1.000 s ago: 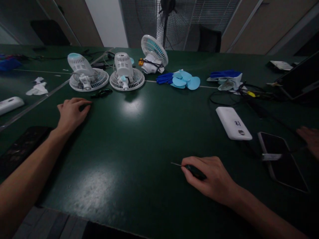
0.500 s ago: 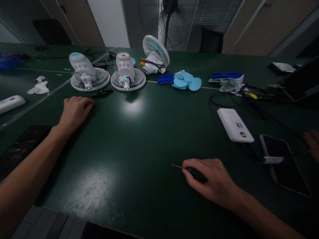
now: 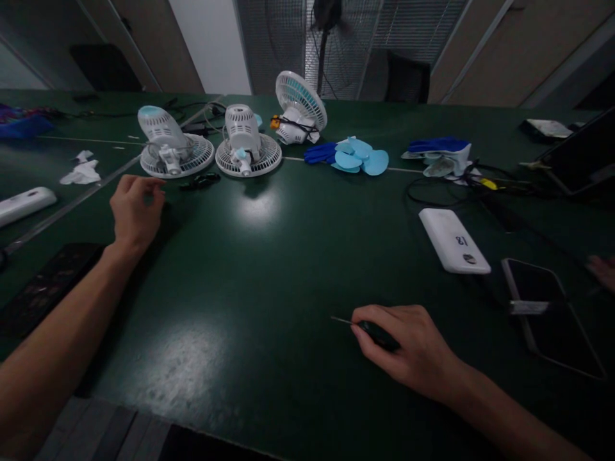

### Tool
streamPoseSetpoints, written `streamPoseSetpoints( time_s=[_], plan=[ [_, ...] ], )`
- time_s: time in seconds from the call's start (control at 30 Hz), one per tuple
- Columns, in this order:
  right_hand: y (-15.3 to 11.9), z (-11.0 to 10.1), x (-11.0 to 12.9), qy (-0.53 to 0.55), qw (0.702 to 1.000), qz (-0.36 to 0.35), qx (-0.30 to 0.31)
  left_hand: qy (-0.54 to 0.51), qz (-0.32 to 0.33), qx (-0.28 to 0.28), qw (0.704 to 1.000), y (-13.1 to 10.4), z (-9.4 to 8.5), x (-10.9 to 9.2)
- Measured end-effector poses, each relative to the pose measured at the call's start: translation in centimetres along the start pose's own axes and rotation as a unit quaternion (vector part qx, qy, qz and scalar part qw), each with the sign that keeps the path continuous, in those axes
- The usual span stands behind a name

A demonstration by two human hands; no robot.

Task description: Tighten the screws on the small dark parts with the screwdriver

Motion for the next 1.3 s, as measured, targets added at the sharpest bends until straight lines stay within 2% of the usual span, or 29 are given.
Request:
streamPoseSetpoints(
  time_s=[0.23,0.63,0.8,1.07,1.3],
  plan=[
    [-0.1,0.0,-0.1,0.009,1.000,-0.002,0.003,-0.025,-0.064,-0.014,0.998,-0.1,-0.5,2.1],
    [0.1,-0.1,0.1,0.000,1.000,-0.006,0.002,-0.005,-0.101,0.034,0.994,-0.2,-1.3,2.8],
    [0.2,-0.1,0.1,0.004,1.000,-0.003,0.009,0.026,-0.077,0.046,0.996,-0.1,-1.6,3.1],
    [-0.1,0.0,-0.1,-0.002,1.000,0.005,0.012,0.037,-0.041,0.048,0.997,-0.1,-2.0,2.1],
    [0.0,0.0,0.1,-0.007,1.000,0.003,0.009,0.004,-0.084,0.043,0.995,-0.1,-2.0,2.5]
  ],
)
Point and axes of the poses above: each hand's wrist, its own y-axis towards the middle knuckle, its own z-axis out of the palm, x = y × z, the point moved 1 cm from there along y, towards the middle knuckle, and after that the axes turned 2 degrees about -z, right-handed, at the moved point
